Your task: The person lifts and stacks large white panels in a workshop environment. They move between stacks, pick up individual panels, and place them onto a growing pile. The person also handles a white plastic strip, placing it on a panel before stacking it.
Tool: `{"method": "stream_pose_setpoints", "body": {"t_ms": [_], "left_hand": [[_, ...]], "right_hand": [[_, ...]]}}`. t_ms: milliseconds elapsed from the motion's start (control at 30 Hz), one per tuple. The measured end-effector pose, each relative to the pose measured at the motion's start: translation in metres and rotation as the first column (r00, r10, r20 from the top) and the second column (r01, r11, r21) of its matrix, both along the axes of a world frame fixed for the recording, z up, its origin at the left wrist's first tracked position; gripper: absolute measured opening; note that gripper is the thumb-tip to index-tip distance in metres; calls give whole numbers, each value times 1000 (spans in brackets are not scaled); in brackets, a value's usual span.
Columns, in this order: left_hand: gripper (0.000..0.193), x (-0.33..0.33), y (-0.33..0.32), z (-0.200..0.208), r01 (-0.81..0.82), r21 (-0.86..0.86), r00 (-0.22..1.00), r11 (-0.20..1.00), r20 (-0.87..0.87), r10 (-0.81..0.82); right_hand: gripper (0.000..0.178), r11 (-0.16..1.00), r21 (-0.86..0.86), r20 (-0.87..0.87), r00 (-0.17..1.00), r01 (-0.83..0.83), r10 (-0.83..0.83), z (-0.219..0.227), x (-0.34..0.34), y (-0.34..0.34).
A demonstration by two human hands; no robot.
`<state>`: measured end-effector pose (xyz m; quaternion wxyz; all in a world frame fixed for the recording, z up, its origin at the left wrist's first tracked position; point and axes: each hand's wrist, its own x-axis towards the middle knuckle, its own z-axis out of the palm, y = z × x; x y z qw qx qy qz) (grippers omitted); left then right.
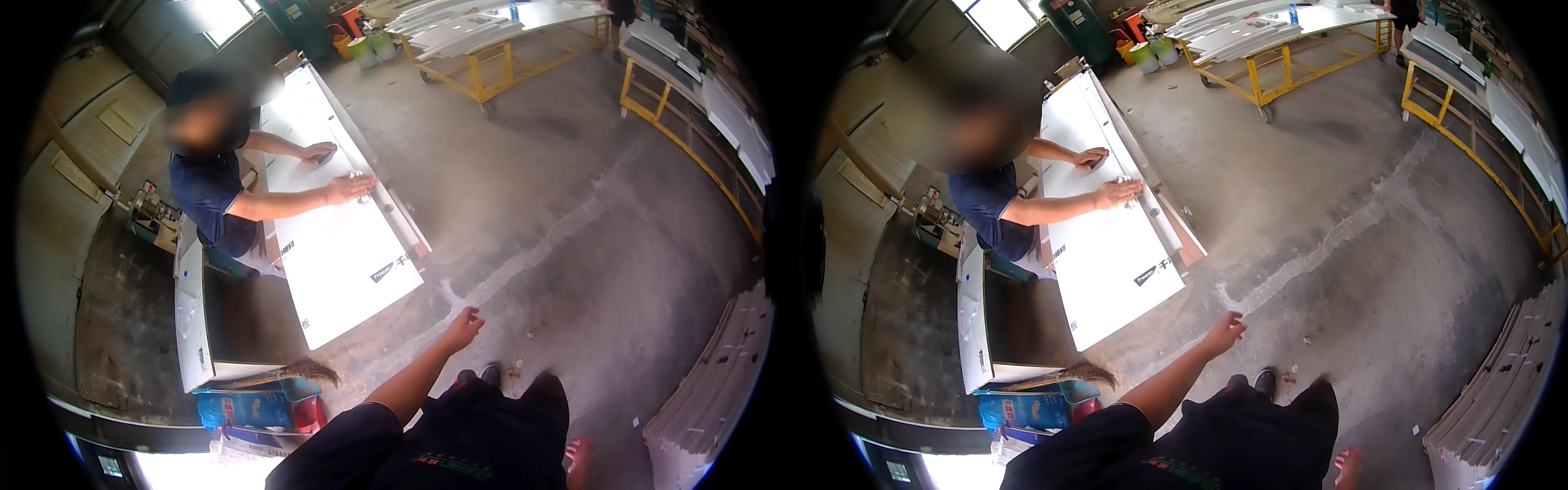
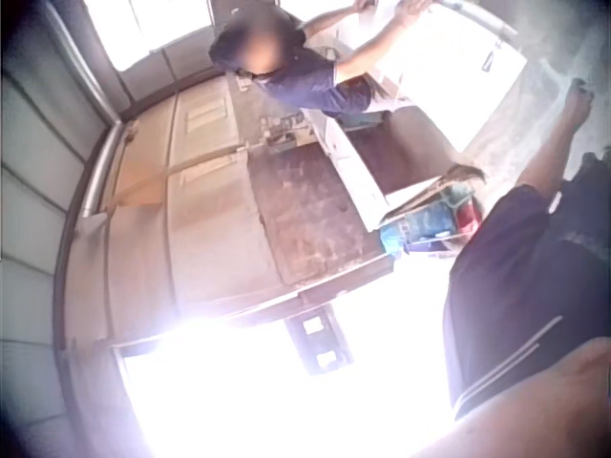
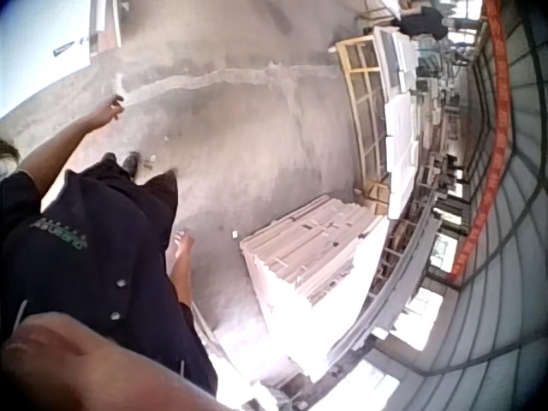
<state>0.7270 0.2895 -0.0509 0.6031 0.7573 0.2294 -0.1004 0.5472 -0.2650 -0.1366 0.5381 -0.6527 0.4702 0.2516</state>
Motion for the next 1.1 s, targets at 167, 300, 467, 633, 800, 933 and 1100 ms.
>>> {"method": "stream_pose_setpoints", "body": {"t_ms": [167,300,467,633,800,933,1100], "left_hand": [[68,120,36,28,-524,18,849,852,87,520],[81,177,77,30,-808,-3,589,590,30,807],[84,201,92,37,-688,572,560,447,25,828],[82,215,70,58,-611,733,501,299,66,863],[78,212,40,76,-385,830,526,403,-161,835],[83,208,17,49,-259,832,558,490,-285,779],[73,185,25,21,-888,461,-82,-4,-151,985]], "right_hand": [[33,981,70,-26,983,-178,180,-19,116,4],[27,855,-48,269,818,-516,508,-44,193,-17],[25,374,-505,326,230,-778,917,-69,334,-34],[22,912,89,-31,914,-401,405,-13,503,-53],[39,967,34,120,962,-251,245,25,605,-54],[40,924,113,13,930,-365,366,25,606,-46],[29,827,130,-239,792,-547,561,17,577,-24]]}}
